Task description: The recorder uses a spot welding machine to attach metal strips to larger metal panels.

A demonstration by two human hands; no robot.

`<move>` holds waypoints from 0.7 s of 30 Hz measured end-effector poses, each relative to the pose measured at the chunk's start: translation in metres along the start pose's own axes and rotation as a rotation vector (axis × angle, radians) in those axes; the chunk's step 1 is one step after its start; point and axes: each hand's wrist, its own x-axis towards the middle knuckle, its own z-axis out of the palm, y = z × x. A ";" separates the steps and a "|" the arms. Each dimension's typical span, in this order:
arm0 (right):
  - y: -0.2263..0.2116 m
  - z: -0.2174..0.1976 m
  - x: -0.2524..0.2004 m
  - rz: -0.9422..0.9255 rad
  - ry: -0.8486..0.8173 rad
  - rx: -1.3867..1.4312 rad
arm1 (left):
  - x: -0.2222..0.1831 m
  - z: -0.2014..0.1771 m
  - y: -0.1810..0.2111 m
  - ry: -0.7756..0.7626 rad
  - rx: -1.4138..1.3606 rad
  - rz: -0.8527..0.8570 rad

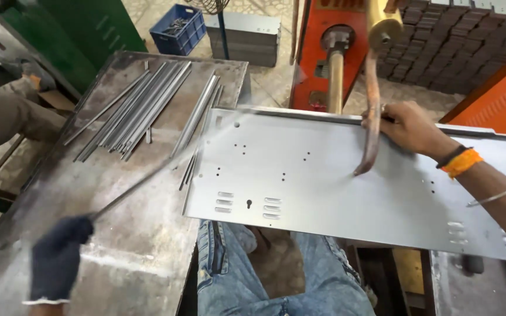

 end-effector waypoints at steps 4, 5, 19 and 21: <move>0.012 -0.005 0.008 0.017 -0.082 0.055 | 0.034 0.012 0.154 -0.128 0.468 0.227; 0.012 -0.007 0.010 0.020 -0.077 0.055 | 0.042 0.020 0.169 -0.130 0.468 0.233; 0.004 -0.013 0.021 0.114 -0.213 0.126 | 0.120 0.267 0.271 -0.237 0.541 1.030; 0.003 -0.013 0.015 -0.014 -0.181 0.168 | 0.125 0.282 0.263 -0.211 0.565 1.018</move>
